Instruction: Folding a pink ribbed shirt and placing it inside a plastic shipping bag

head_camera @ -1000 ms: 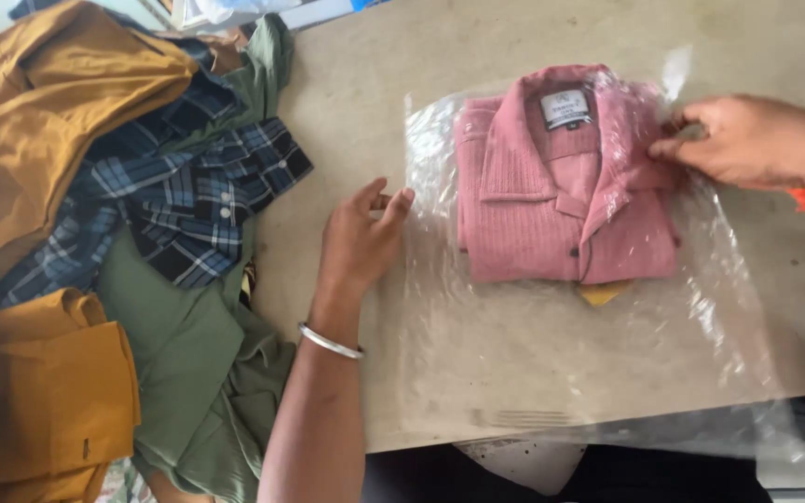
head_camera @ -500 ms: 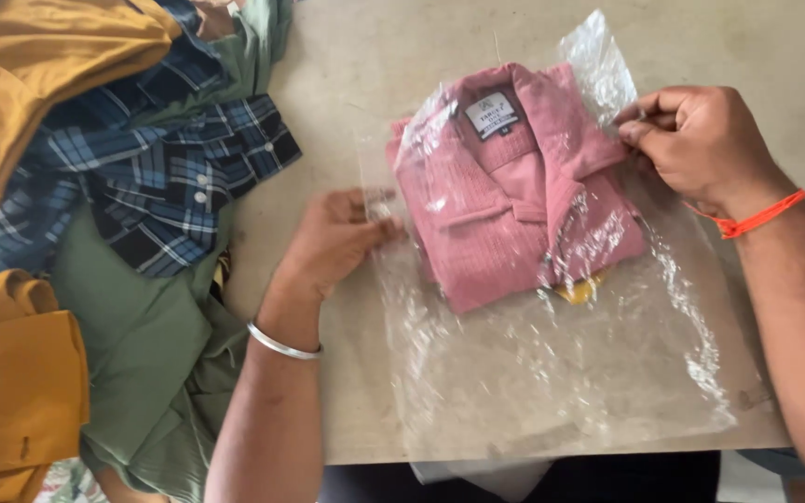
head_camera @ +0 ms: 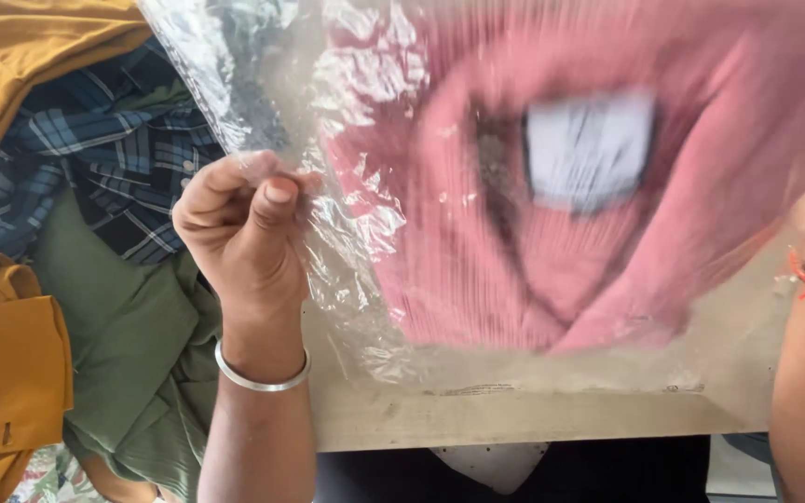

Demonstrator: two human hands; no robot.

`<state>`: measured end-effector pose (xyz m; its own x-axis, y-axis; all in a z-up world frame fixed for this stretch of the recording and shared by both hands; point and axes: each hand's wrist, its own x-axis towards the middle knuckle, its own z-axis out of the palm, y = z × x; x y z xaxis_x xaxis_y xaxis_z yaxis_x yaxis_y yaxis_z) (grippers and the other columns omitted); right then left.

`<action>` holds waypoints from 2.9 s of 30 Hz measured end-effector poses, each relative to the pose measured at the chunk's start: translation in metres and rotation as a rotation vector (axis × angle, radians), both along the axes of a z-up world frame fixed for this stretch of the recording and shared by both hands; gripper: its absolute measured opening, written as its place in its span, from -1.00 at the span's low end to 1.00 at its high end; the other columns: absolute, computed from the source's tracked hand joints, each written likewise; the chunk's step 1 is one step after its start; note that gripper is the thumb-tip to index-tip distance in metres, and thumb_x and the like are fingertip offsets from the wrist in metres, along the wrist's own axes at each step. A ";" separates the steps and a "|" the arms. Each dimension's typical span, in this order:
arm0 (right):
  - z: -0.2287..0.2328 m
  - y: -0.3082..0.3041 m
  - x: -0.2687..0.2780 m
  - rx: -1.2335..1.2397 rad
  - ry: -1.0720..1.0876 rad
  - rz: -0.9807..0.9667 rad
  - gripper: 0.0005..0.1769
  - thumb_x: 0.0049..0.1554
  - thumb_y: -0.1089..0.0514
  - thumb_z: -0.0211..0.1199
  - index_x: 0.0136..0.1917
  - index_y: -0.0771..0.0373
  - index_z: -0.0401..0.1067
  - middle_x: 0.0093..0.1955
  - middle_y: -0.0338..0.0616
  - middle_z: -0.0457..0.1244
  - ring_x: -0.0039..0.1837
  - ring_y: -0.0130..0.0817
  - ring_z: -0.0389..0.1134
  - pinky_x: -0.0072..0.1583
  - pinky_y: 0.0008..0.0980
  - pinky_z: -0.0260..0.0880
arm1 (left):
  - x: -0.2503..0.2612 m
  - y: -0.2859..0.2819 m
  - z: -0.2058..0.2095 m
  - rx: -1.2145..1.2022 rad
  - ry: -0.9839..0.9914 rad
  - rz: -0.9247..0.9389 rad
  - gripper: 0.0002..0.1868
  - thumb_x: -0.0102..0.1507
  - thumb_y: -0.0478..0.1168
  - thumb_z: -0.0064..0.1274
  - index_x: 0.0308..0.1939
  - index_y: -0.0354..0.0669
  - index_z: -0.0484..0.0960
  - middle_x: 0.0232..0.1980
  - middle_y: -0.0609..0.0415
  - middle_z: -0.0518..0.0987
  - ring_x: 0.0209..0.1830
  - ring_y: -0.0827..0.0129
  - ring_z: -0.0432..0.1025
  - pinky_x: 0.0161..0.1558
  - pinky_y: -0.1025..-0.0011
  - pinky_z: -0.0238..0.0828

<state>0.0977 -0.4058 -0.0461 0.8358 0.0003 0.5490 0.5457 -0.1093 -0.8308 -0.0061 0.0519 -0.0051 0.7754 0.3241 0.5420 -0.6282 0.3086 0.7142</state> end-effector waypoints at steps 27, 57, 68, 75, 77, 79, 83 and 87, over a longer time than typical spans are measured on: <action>0.004 0.128 -0.013 -1.344 0.028 0.406 0.05 0.08 -0.64 -0.25 0.70 -0.26 -0.22 0.76 -0.01 -0.50 0.71 0.09 -0.57 0.53 0.11 -0.49 | 0.023 -0.070 -0.026 1.570 0.284 -0.008 -0.12 0.32 0.36 -0.09 0.60 0.01 0.21 0.69 -0.03 0.08 0.70 -0.02 -0.11 0.57 -0.03 -0.25; -0.007 0.120 0.009 -1.326 0.046 0.290 0.13 0.07 -0.64 -0.20 0.70 -0.14 -0.37 0.72 0.11 -0.42 0.69 0.07 -0.41 0.54 0.11 -0.44 | 0.035 -0.061 -0.028 1.622 0.428 0.106 -0.07 0.26 0.44 -0.10 0.59 0.10 0.14 0.65 0.03 0.11 0.66 0.13 -0.09 0.53 -0.02 -0.25; 0.021 0.110 0.018 -0.956 -0.026 0.067 -0.23 0.23 -0.32 0.13 0.49 0.21 0.25 0.50 0.13 0.13 0.54 0.11 0.12 0.52 0.02 0.09 | 0.053 -0.033 -0.049 1.544 0.479 0.254 -0.20 0.41 0.29 -0.21 0.55 -0.16 0.23 0.62 -0.18 0.18 0.66 -0.01 -0.01 0.57 -0.04 -0.26; -0.002 0.090 0.036 -1.037 -0.214 -0.184 -0.43 0.23 -0.01 0.37 0.36 0.41 0.43 0.38 0.20 0.26 0.36 0.19 0.30 0.35 0.00 0.32 | 0.048 -0.039 -0.039 1.483 0.563 0.429 -0.23 0.40 0.23 -0.22 0.52 -0.24 0.25 0.59 -0.27 0.18 0.65 -0.06 -0.02 0.54 -0.18 -0.36; 0.000 0.088 0.032 -0.999 -0.178 -0.166 -0.43 0.23 0.02 0.35 0.37 0.41 0.42 0.40 0.21 0.25 0.37 0.18 0.30 0.36 -0.02 0.32 | 0.051 -0.037 -0.048 1.511 0.613 0.424 -0.21 0.38 0.24 -0.20 0.52 -0.24 0.23 0.58 -0.31 0.15 0.64 -0.10 -0.05 0.50 -0.21 -0.39; 0.000 0.087 0.032 -0.960 -0.150 -0.144 -0.43 0.23 0.04 0.33 0.39 0.41 0.40 0.42 0.22 0.24 0.38 0.17 0.30 0.37 -0.03 0.32 | 0.051 -0.037 -0.050 1.534 0.667 0.427 -0.18 0.36 0.25 -0.18 0.52 -0.25 0.21 0.57 -0.35 0.12 0.62 -0.13 -0.09 0.46 -0.23 -0.41; 0.001 0.089 0.033 -1.002 -0.132 -0.127 -0.45 0.24 0.06 0.34 0.40 0.39 0.41 0.42 0.16 0.25 0.39 0.15 0.31 0.39 -0.06 0.33 | 0.050 -0.037 -0.046 1.553 0.743 0.387 -0.19 0.35 0.28 -0.19 0.52 -0.16 0.22 0.57 -0.36 0.08 0.61 -0.15 -0.11 0.44 -0.24 -0.43; 0.005 0.091 0.031 -1.031 -0.160 -0.147 -0.42 0.19 0.10 0.37 0.42 0.36 0.43 0.41 0.13 0.27 0.36 0.15 0.31 0.36 -0.06 0.32 | 0.051 -0.040 -0.040 1.567 0.747 0.395 -0.21 0.34 0.27 -0.18 0.49 -0.15 0.27 0.56 -0.35 0.12 0.61 -0.12 -0.07 0.45 -0.24 -0.40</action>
